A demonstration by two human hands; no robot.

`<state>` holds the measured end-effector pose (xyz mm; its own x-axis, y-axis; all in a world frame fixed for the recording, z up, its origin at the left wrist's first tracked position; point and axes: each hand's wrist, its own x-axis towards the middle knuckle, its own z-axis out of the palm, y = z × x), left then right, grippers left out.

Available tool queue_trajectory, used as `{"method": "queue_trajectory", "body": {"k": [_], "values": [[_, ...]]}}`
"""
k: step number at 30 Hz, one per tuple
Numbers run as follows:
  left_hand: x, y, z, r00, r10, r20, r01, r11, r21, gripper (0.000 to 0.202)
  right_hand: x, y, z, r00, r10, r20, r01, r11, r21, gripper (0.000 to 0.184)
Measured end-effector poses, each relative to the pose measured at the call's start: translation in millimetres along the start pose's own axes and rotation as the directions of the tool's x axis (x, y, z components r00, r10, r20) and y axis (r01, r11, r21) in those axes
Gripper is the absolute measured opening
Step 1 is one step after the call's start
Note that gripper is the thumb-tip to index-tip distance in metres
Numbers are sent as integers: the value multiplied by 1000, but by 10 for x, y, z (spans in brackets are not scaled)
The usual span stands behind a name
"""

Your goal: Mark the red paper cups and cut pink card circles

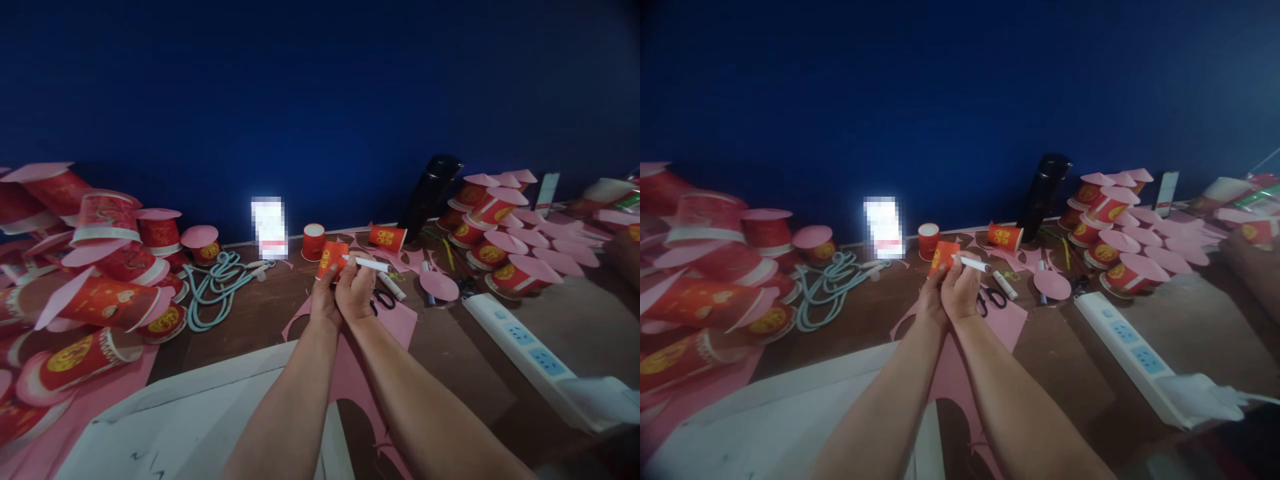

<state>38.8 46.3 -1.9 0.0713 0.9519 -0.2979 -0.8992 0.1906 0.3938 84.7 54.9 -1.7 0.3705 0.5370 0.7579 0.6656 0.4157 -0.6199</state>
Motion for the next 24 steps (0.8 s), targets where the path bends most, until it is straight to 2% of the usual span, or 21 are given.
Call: {"method": "queue_trajectory", "body": {"k": [24], "values": [[-18,-3,8,1000,-9,-12,9,1000,24,30,5,10,9,1000,-20,-4,20,1000,-1,18]]}}
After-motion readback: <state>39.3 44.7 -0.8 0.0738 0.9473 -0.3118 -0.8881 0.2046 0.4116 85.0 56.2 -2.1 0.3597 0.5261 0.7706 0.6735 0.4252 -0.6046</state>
